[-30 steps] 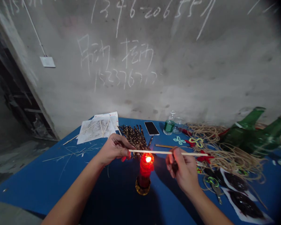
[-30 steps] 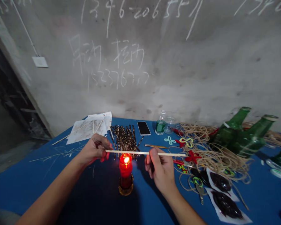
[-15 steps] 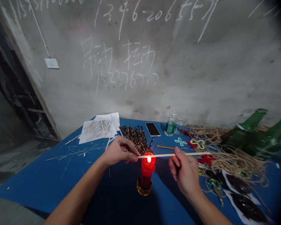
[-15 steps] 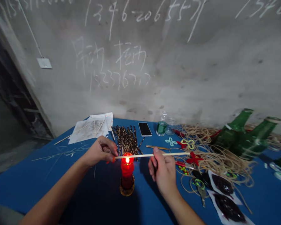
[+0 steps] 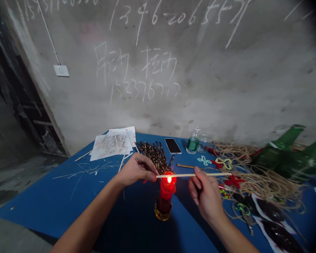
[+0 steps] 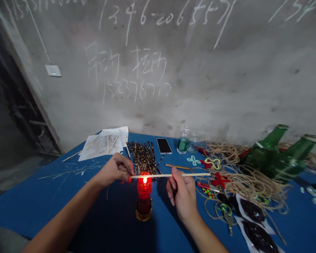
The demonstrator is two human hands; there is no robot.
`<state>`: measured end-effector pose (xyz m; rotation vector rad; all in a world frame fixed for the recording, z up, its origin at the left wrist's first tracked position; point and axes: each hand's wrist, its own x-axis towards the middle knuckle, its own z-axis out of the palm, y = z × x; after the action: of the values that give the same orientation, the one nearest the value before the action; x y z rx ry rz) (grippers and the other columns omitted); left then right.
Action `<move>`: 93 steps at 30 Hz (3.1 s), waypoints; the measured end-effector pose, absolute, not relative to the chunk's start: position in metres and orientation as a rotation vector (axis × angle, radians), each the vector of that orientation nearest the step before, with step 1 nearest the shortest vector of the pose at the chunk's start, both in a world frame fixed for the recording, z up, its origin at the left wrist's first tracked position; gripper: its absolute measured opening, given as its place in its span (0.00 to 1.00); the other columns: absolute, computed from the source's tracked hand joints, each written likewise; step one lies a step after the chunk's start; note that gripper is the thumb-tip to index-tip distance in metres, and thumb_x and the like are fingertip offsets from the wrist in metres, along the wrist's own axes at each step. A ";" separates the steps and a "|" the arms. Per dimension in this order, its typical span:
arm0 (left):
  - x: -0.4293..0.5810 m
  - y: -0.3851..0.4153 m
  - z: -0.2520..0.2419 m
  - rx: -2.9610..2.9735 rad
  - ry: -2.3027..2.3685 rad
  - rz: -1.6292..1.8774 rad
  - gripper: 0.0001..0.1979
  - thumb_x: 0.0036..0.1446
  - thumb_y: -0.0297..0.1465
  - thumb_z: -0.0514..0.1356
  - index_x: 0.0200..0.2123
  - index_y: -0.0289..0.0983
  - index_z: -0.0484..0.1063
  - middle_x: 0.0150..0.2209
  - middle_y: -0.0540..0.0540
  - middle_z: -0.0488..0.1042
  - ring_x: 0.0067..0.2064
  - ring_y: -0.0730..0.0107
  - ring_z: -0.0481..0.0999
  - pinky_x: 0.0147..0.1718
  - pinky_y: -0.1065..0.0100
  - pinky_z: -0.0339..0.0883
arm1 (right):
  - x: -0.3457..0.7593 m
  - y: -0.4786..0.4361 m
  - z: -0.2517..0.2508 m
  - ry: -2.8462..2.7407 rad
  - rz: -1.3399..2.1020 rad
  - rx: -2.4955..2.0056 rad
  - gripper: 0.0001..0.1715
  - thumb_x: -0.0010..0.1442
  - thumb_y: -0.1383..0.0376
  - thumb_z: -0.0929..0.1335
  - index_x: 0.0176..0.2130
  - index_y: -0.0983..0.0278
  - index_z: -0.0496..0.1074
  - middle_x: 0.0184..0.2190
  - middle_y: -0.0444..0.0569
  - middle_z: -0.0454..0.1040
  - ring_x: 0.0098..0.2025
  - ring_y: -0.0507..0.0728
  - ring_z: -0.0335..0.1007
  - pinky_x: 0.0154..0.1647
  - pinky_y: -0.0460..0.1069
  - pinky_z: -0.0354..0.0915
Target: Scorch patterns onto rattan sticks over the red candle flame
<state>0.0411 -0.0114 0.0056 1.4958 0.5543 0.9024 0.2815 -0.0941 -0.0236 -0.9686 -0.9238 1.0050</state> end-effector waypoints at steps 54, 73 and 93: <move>0.028 -0.004 0.006 1.500 0.413 0.759 0.15 0.40 0.34 0.81 0.30 0.34 0.85 0.21 0.47 0.80 0.18 0.77 0.73 0.17 0.78 0.64 | 0.275 -0.100 -0.030 -1.016 1.092 -1.003 0.42 0.59 0.35 0.72 0.15 0.59 0.57 0.09 0.40 0.58 0.10 0.46 0.48 0.09 0.42 0.42; 0.024 -0.002 0.002 1.395 0.318 0.823 0.12 0.40 0.32 0.80 0.26 0.35 0.82 0.22 0.49 0.79 0.18 0.77 0.74 0.15 0.79 0.68 | 0.274 -0.101 -0.038 -1.089 1.169 -0.947 0.42 0.64 0.35 0.70 0.16 0.61 0.62 0.10 0.42 0.61 0.09 0.46 0.50 0.10 0.43 0.41; 0.020 -0.002 0.003 1.392 0.277 0.871 0.15 0.43 0.36 0.79 0.25 0.35 0.79 0.18 0.51 0.74 0.16 0.79 0.70 0.15 0.79 0.64 | 0.276 -0.102 -0.026 -1.010 1.254 -0.843 0.39 0.61 0.38 0.70 0.14 0.62 0.68 0.11 0.43 0.62 0.11 0.48 0.54 0.15 0.46 0.46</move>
<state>0.0202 -0.0018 0.0026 1.3919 0.2767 0.8705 0.2762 -0.1024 -0.0265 -0.8430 -1.0099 1.2541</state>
